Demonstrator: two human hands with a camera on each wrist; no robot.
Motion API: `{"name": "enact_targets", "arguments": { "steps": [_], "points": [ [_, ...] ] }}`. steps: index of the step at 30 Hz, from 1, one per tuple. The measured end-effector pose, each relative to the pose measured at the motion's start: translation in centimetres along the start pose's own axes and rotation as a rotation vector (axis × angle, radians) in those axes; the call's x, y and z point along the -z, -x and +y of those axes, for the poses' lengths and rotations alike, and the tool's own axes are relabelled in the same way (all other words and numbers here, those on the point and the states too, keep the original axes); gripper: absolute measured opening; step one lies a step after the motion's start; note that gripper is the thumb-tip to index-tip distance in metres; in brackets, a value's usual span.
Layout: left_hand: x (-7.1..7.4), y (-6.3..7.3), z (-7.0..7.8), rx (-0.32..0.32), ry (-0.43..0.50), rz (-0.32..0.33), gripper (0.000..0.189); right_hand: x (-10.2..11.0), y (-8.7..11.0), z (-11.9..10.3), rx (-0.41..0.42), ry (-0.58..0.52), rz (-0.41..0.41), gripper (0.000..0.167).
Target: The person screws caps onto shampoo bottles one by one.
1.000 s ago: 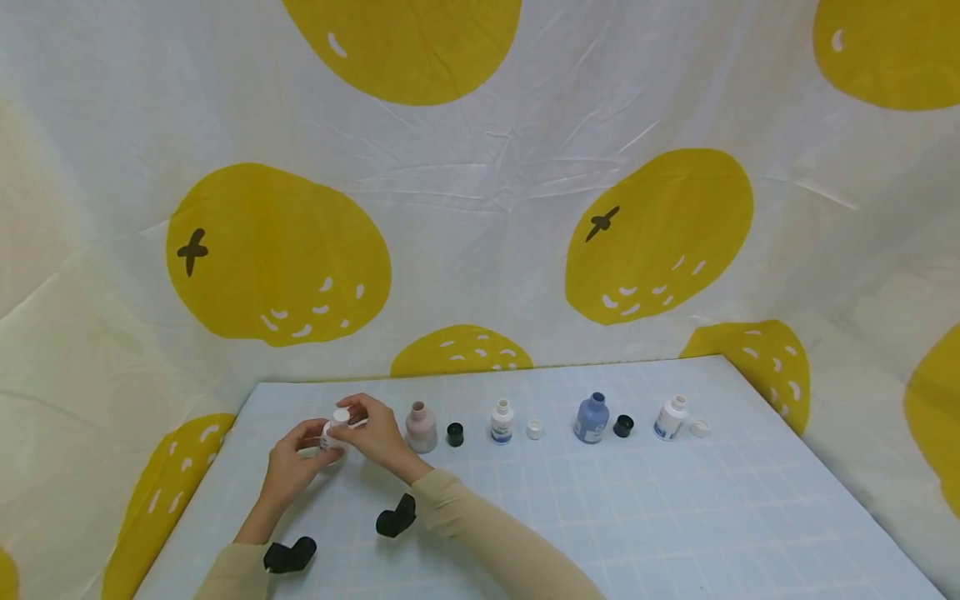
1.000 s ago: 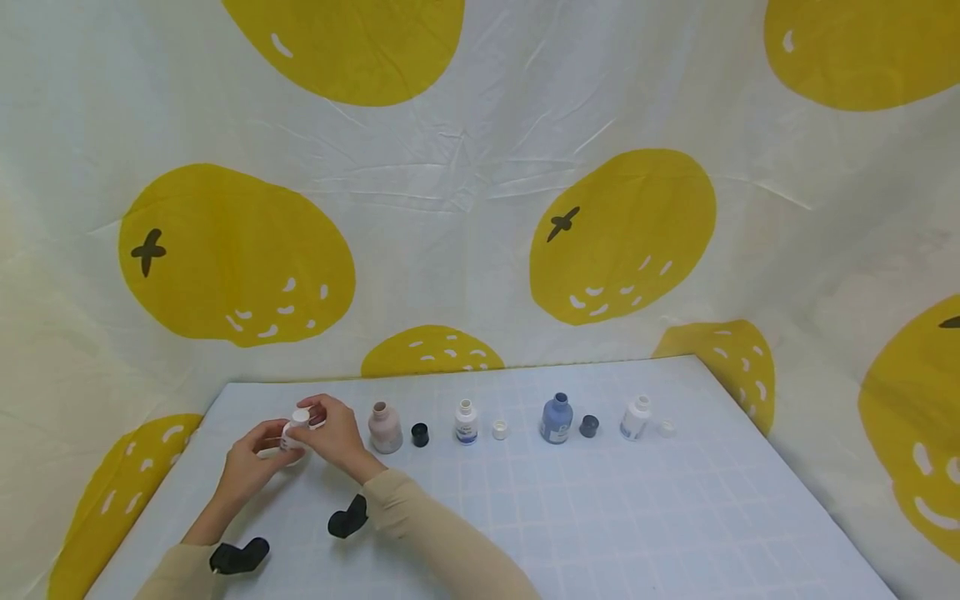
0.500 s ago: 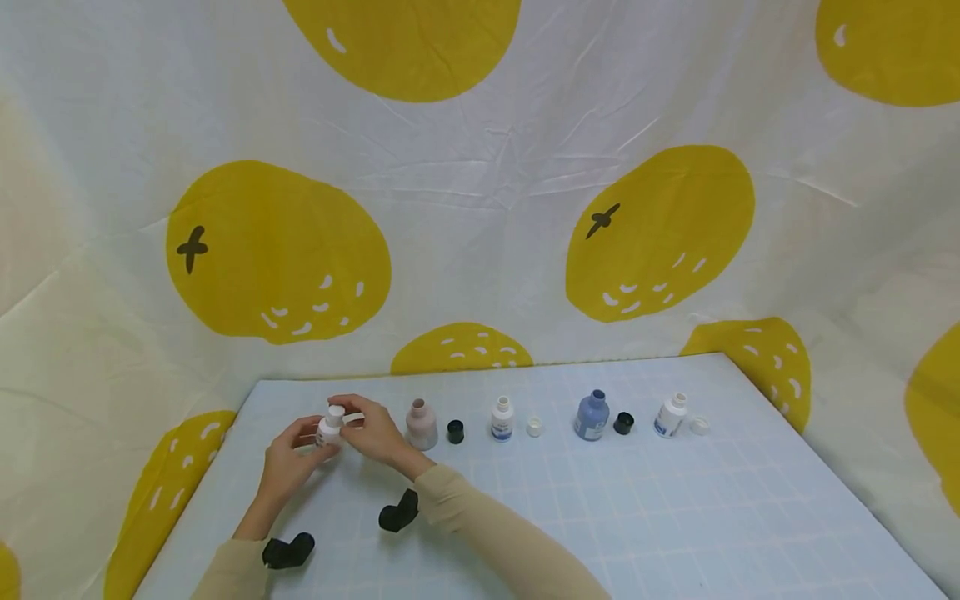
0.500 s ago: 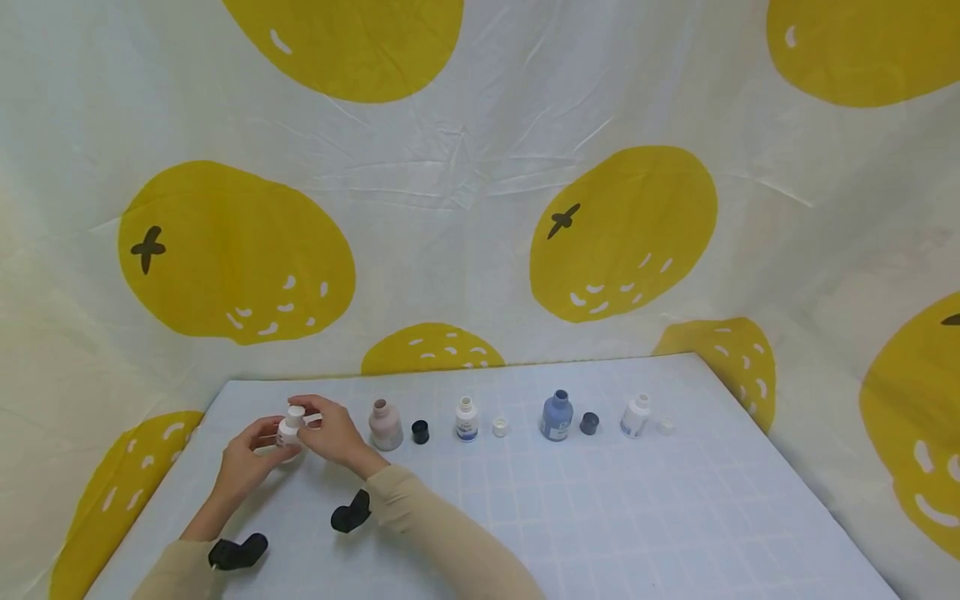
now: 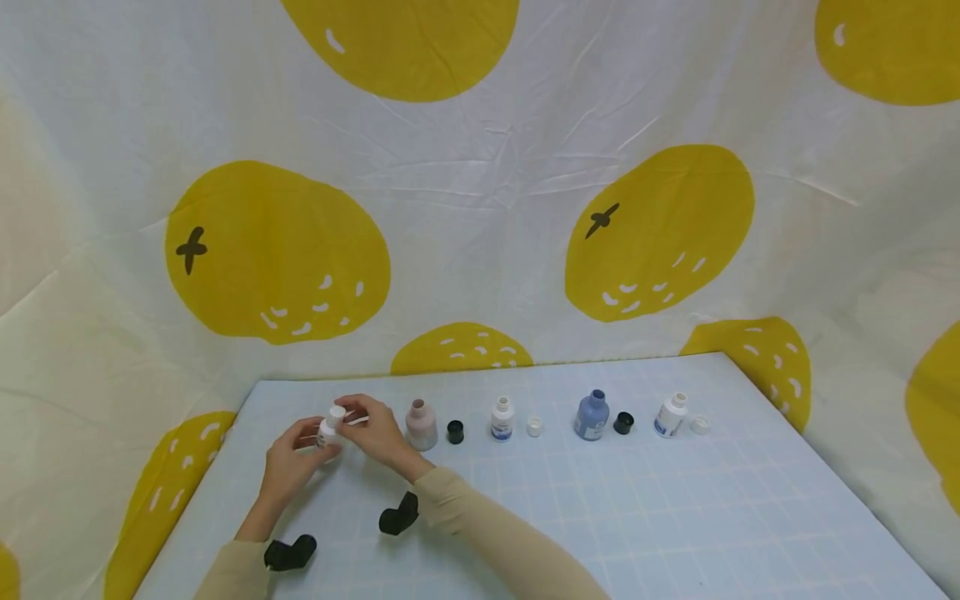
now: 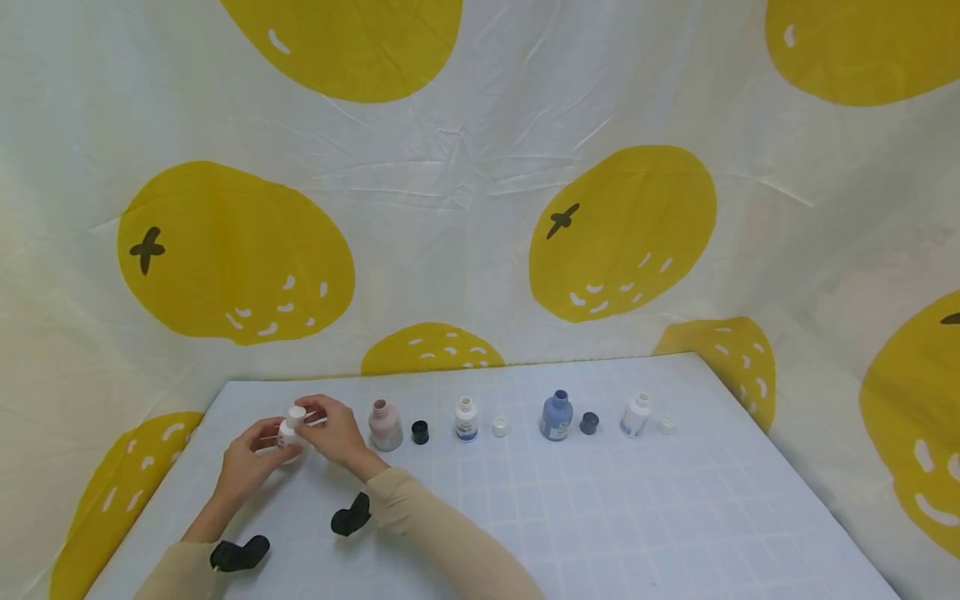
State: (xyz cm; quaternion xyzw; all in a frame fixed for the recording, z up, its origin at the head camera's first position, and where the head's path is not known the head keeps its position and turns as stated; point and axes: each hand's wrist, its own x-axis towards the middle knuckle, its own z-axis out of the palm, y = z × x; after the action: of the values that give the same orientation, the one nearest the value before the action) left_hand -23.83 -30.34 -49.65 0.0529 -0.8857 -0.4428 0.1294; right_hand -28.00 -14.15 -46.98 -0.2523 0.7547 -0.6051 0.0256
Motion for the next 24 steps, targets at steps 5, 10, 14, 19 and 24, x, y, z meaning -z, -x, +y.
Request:
{"name": "enact_targets", "arguments": {
  "steps": [5, 10, 14, 19, 24],
  "points": [
    [-0.1, 0.1, 0.1, -0.006, 0.007, 0.007, 0.049, -0.2, 0.0, 0.2, -0.013, -0.020, 0.028, 0.032],
    [-0.3, 0.2, 0.0, -0.022, 0.002, 0.029, 0.048, -0.5, -0.1, 0.4, -0.026, -0.034, 0.061, 0.032],
    [-0.3, 0.2, 0.1, -0.016, 0.006, 0.022, 0.048, -0.7, -0.1, 0.5, -0.028, -0.036, 0.077, 0.032],
    [0.0, 0.3, 0.3, -0.008, 0.001, -0.001, 0.050, -0.6, 0.0, 0.3, -0.003, -0.073, 0.052, 0.034],
    [0.4, 0.3, 0.1, 0.001, 0.015, -0.030, 0.052, 0.1, 0.3, -0.9, 0.058, -0.094, -0.006, 0.035]
  ]
}}
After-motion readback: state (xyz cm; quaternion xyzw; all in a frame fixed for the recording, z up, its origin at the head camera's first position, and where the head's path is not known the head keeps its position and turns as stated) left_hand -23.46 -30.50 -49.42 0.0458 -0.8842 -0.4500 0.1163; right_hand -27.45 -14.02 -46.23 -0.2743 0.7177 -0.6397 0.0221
